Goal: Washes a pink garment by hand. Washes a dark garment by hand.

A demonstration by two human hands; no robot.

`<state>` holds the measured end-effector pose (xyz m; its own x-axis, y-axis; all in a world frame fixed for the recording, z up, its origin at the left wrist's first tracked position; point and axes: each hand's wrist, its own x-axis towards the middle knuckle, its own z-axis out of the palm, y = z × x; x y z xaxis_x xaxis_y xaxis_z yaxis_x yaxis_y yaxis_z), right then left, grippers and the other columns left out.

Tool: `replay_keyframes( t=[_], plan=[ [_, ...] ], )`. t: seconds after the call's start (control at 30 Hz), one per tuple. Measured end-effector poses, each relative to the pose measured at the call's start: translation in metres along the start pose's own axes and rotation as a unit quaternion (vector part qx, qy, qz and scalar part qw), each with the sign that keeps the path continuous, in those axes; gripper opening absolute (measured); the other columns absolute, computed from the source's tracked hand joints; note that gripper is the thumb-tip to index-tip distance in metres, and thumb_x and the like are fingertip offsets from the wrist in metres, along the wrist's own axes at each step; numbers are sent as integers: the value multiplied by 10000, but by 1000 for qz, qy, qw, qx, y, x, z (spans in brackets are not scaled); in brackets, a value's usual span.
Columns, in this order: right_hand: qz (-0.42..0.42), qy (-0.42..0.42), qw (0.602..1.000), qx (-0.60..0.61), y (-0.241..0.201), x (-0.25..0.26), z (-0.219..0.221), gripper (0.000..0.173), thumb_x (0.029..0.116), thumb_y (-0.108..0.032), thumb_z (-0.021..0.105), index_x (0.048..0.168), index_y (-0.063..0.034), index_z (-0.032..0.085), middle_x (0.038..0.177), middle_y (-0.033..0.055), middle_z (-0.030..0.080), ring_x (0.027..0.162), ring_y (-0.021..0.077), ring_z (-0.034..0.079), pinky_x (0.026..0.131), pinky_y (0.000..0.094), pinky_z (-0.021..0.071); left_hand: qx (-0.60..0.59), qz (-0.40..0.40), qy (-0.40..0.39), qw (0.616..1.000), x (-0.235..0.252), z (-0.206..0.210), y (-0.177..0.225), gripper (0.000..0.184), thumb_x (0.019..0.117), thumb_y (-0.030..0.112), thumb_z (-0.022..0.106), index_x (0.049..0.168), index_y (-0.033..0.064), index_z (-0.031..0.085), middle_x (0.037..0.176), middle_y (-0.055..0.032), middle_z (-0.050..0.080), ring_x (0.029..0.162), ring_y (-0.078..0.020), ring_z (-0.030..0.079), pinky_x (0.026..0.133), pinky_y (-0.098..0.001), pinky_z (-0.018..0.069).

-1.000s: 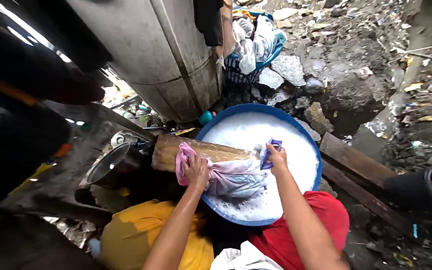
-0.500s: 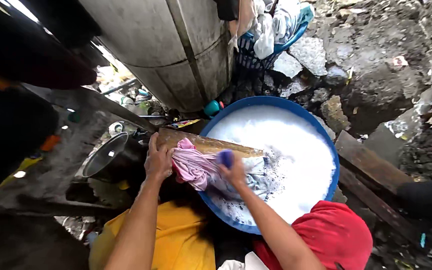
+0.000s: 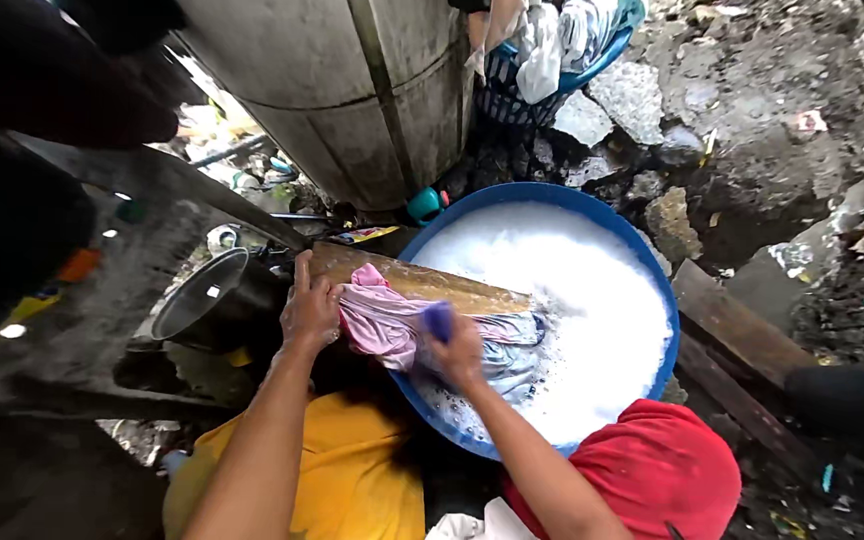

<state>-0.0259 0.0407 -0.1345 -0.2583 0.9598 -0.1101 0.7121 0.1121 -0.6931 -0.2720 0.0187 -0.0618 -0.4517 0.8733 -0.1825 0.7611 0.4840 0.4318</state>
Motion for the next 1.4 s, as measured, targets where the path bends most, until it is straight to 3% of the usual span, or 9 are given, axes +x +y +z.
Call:
replay_keyframes(
  t=[0.17, 0.27, 0.33, 0.5, 0.8, 0.97, 1.13, 1.3, 1.4],
  plan=[
    [292, 30, 953, -75, 130, 14, -97, 841, 919, -429, 753, 1563, -40, 377, 1490, 346, 464, 1361, 526, 476, 1084, 672, 404, 21, -27, -9, 999, -2, -6, 16, 338, 1103, 227, 462, 1233, -39, 623, 1703, -195, 137, 1479, -493, 310, 1086, -702, 349],
    [222, -4, 965, -139, 96, 23, -116, 968, 861, -208, 784, 1643, -97, 223, 1654, 336, 176, 1500, 572, 206, 1113, 783, 240, 41, 6, 21, 999, -23, -2, 52, 351, 1057, 186, 548, 1307, -43, 639, 1673, -289, 170, 1550, -522, 63, 1152, -799, 93],
    [98, -68, 979, -164, 77, 25, -107, 984, 804, -205, 841, 1629, -128, 311, 1686, 300, 130, 1533, 586, 28, 1099, 865, 64, 53, 59, 21, 997, -45, 27, 79, 339, 992, 150, 641, 1270, -43, 664, 1631, -297, 285, 1537, -531, 123, 1158, -802, 82],
    [-38, -138, 957, -250, 89, -3, -75, 314, 993, -155, 586, 1264, -50, 704, 1358, 278, 614, 1370, 493, 480, 1132, 764, 231, 62, 117, -130, 983, -98, 110, 121, 346, 1058, 189, 493, 1272, -22, 665, 1398, -258, 579, 1380, -455, 466, 1132, -605, 373],
    [155, -493, 800, -304, 95, -77, -68, 478, 1031, -332, 569, 1350, 21, 619, 1437, 276, 566, 1358, 466, 521, 1064, 711, 402, 153, 31, -497, 854, -150, 166, 130, 430, 1041, 201, 551, 1376, -69, 568, 1523, -284, 460, 1440, -468, 401, 1137, -666, 337],
    [94, -461, 853, -226, 86, -64, -73, 621, 909, -340, 759, 1373, 35, 585, 1374, 297, 596, 1298, 479, 556, 1048, 715, 413, -82, 88, -438, 891, -126, 130, 149, 397, 1097, 204, 446, 1319, -95, 582, 1336, -304, 596, 1287, -411, 562, 1104, -574, 412],
    [170, -303, 938, 8, 85, -59, -85, 429, 1010, -211, 620, 1362, 33, 604, 1368, 295, 605, 1307, 437, 563, 1109, 634, 406, -449, 12, -249, 858, -119, -9, 175, 316, 1132, 253, 354, 1184, 20, 561, 894, -30, 612, 759, -75, 602, 721, -279, 544],
    [246, -111, 902, 337, 18, -54, -153, 289, 1067, -128, 535, 1290, 50, 579, 1119, 188, 650, 970, 234, 637, 844, 420, 548, -302, 5, -135, 944, -89, -31, 139, 347, 1088, 149, 472, 1368, -57, 479, 1110, -278, 640, 1000, -355, 652, 900, -542, 529],
    [134, -118, 909, 376, -27, -67, -183, 186, 1021, -24, 563, 1174, 55, 635, 967, 112, 670, 840, 131, 637, 782, 326, 559, -196, 104, -256, 941, -92, 20, 130, 938, 847, 68, 811, 1579, 34, 227, 1356, -293, 569, 1194, -417, 617, 1003, -584, 511]
  ],
)
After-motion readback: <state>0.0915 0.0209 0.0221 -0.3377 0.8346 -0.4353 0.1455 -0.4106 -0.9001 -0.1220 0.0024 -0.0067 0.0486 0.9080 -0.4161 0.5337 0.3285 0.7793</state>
